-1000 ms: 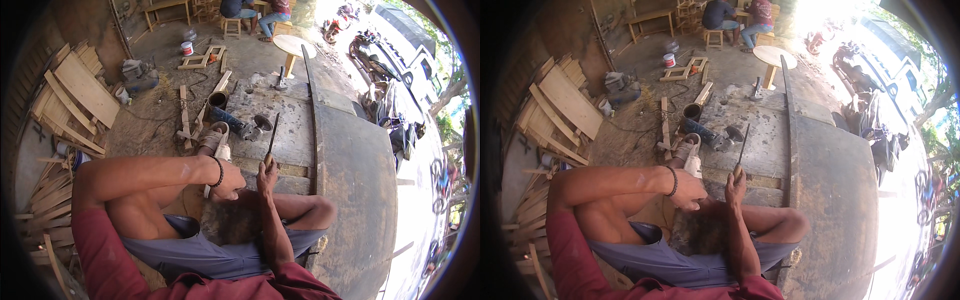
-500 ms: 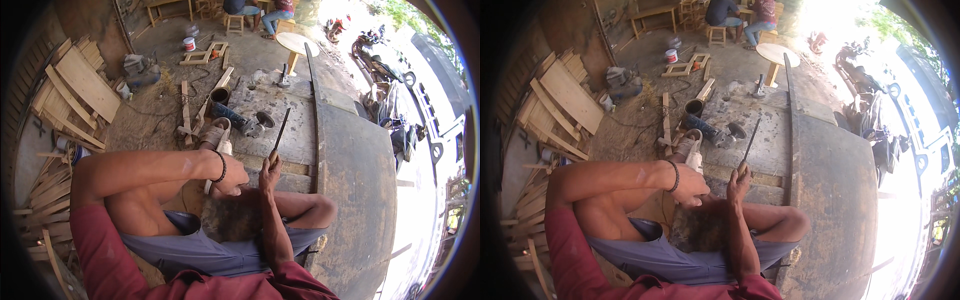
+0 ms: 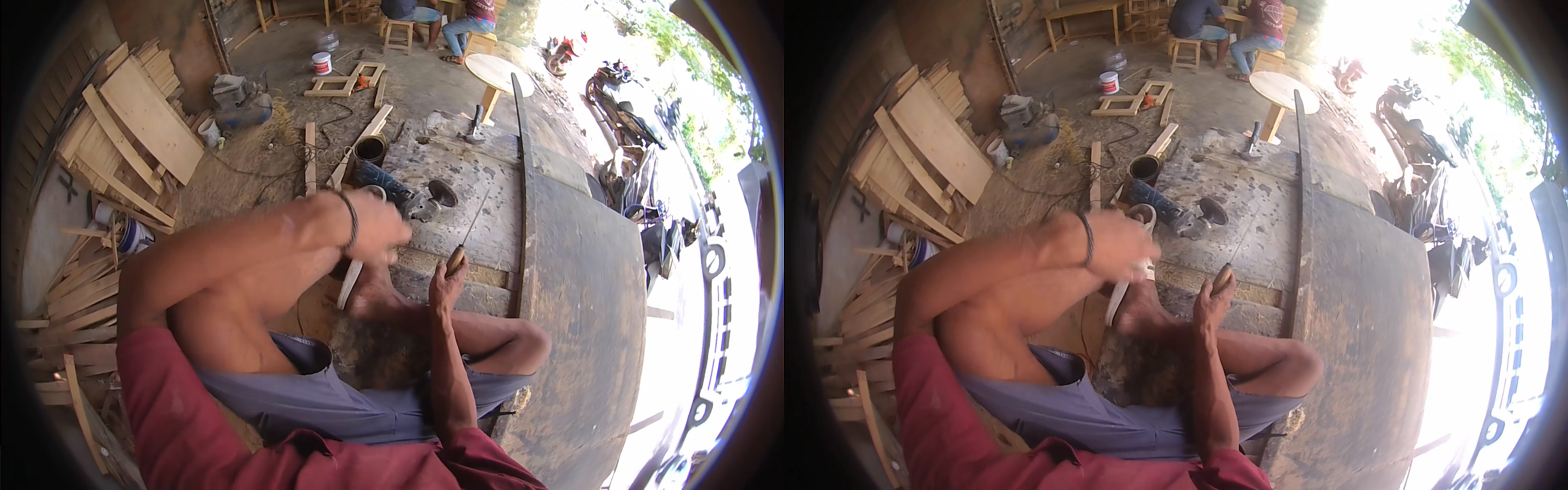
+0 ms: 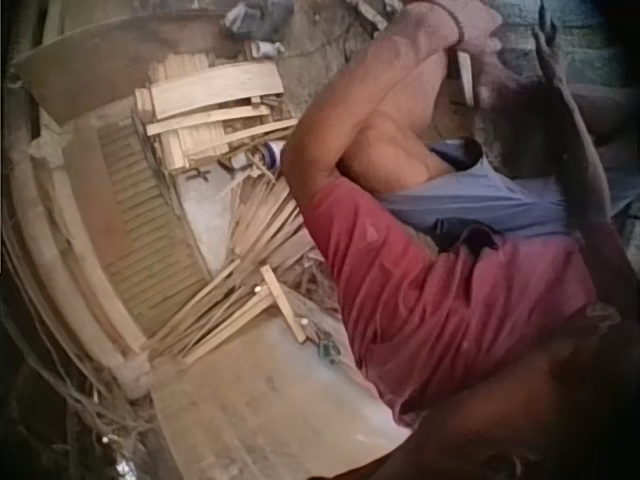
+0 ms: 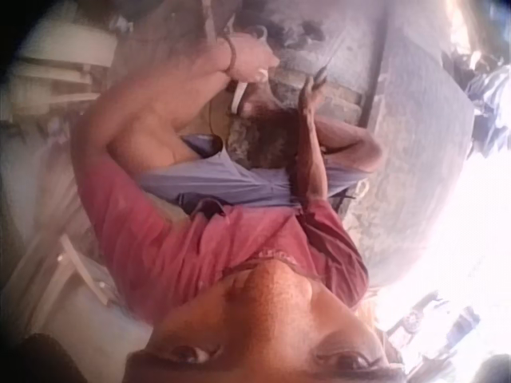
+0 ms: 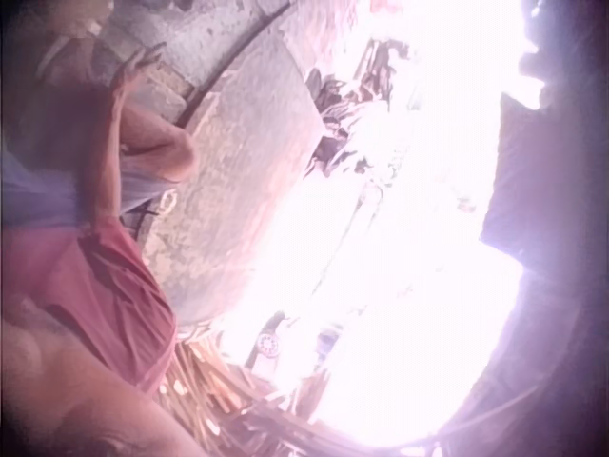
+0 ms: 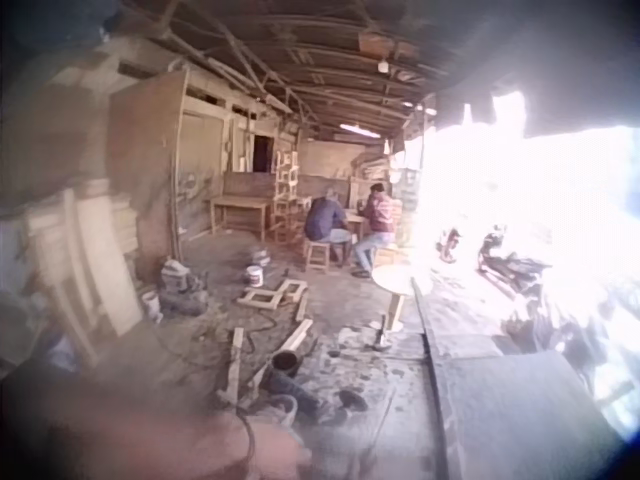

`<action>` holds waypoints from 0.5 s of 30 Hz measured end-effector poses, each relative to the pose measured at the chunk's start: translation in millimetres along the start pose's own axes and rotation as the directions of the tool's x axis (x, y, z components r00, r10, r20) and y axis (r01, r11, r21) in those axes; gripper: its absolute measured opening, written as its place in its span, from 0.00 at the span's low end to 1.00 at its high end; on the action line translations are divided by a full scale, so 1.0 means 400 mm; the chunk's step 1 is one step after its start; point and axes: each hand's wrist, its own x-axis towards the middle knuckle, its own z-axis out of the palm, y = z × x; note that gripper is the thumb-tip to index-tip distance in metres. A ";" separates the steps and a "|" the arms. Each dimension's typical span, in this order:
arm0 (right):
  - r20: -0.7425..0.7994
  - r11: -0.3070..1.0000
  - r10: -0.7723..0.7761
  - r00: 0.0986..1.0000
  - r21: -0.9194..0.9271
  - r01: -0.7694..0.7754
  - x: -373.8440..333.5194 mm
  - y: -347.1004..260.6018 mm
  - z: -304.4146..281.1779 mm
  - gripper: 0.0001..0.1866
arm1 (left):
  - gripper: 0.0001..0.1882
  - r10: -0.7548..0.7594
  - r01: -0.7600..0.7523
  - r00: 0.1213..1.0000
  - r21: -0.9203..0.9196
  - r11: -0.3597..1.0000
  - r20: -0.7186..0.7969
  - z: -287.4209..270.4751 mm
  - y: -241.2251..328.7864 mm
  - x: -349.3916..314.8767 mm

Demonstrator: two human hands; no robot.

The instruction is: The person cleans a metal blade by scraping it with another metal piece while sitting on the ground.

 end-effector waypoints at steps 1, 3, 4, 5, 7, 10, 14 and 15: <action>0.000 0.996 -0.025 1.000 -0.083 0.025 -0.005 -0.013 0.007 0.33 | 0.19 0.051 -0.072 0.982 -0.110 0.991 -0.184 0.005 -0.057 -0.023; -0.017 0.983 -0.104 0.994 -0.154 0.100 0.002 0.020 -0.002 0.36 | 0.23 -0.098 -0.016 0.950 -0.358 0.934 -0.297 -0.065 -0.117 -0.083; -0.022 0.973 -0.144 0.989 -0.187 0.137 0.006 0.034 -0.010 0.38 | 0.23 -0.180 0.007 0.895 -0.391 0.921 -0.408 -0.081 -0.145 -0.126; 0.001 0.978 -0.112 0.994 -0.179 0.110 0.006 0.030 -0.015 0.39 | 0.22 -0.271 0.018 0.833 -0.466 0.885 -0.483 -0.070 -0.190 -0.165; 0.042 0.985 -0.043 0.998 -0.168 0.049 0.004 0.018 -0.031 0.39 | 0.21 -0.409 -0.030 0.663 -0.568 0.822 -0.627 0.000 -0.287 -0.229; -0.024 0.930 -0.254 0.967 -0.281 0.238 -0.018 0.006 -0.033 0.33 | 0.20 -0.624 -0.207 0.431 -0.745 0.634 -0.652 0.245 -0.399 -0.301; 0.495 0.968 -0.137 0.858 -0.118 0.222 -0.102 -0.138 -0.082 0.21 | 0.23 -0.905 -0.161 0.369 -0.974 0.160 -0.210 0.795 -0.287 -0.399; 0.543 0.890 -0.257 0.799 -0.188 0.415 -0.135 -0.180 -0.098 0.21 | 0.23 -0.919 -0.139 0.390 -0.990 -0.003 -0.052 0.935 -0.214 -0.416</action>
